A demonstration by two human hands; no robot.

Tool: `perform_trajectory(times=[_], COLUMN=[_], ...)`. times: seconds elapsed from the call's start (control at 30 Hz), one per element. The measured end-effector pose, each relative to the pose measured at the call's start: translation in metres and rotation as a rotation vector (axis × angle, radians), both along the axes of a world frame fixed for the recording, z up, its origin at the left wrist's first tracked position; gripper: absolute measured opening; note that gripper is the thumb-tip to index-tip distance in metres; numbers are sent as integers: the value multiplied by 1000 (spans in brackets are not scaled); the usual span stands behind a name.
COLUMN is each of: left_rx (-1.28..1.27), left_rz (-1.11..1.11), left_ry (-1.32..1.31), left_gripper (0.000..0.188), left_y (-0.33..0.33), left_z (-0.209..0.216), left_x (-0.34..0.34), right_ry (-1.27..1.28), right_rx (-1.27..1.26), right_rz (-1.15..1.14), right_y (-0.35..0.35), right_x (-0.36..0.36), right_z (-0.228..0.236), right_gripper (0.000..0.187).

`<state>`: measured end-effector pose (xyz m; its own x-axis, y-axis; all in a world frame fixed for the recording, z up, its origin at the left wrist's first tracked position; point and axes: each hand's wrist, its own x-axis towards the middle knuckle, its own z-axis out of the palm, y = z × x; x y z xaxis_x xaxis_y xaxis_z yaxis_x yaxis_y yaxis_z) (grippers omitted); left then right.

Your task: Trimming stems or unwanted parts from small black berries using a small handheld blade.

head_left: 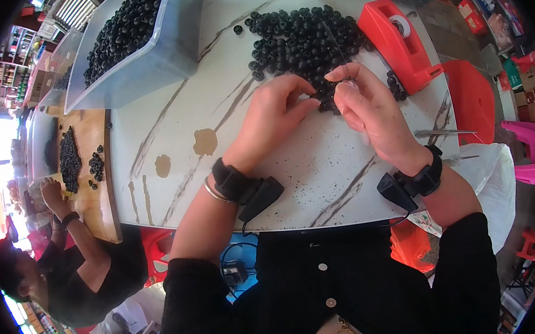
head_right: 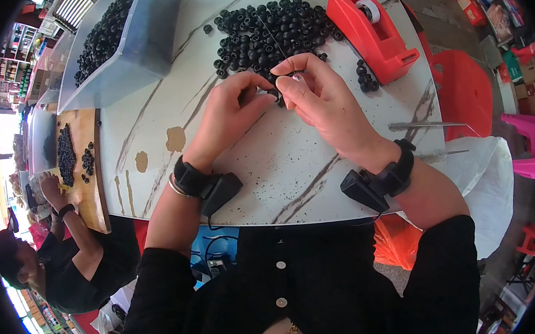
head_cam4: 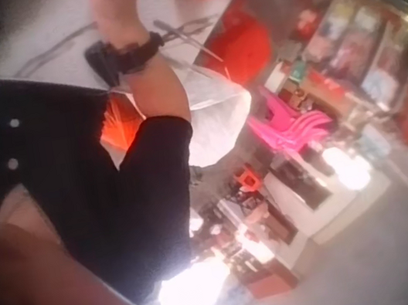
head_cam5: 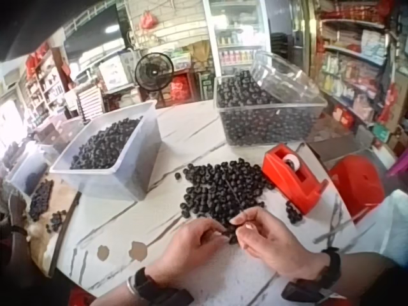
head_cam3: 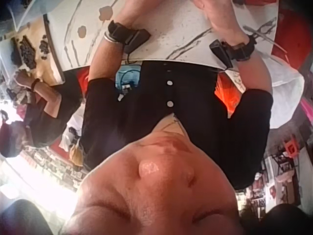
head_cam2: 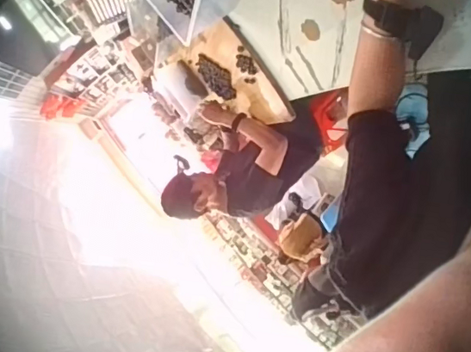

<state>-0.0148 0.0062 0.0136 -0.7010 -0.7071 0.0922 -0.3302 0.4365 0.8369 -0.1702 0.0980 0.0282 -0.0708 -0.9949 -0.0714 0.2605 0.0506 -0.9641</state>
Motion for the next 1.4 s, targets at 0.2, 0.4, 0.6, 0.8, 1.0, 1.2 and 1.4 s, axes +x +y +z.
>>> perform_trajectory(times=[0.2, 0.4, 0.6, 0.8, 1.0, 1.2, 1.4], left_rx=[879, 998, 1039, 1087, 972, 876, 838], left_rz=[-119, -202, -156, -169, -150, -91, -88], left_ry=[641, 663, 708, 717, 735, 744, 763], left_gripper=[13, 12, 9, 12, 13, 7, 6], left_y=[-6, -3, 1, 0, 0, 2, 4], left_z=[-5, -3, -5, -5, -13, -12, -16], left_x=[5, 7, 3, 5, 3, 1, 0], right_ry=[28, -13, 76, 109, 98, 291, 359], right_rx=[-8, 3, -21, 4, -1, -87, -142], right_rz=[30, 70, 107, 130, 102, 95, 49], right_y=[1, 2, 4, 4, 4, 6, 7], right_x=[2, 2, 6, 4, 5, 8, 9], right_z=[0, 3, 2, 2, 1, 2, 0], right_gripper=[23, 27, 27, 27, 26, 28, 27])
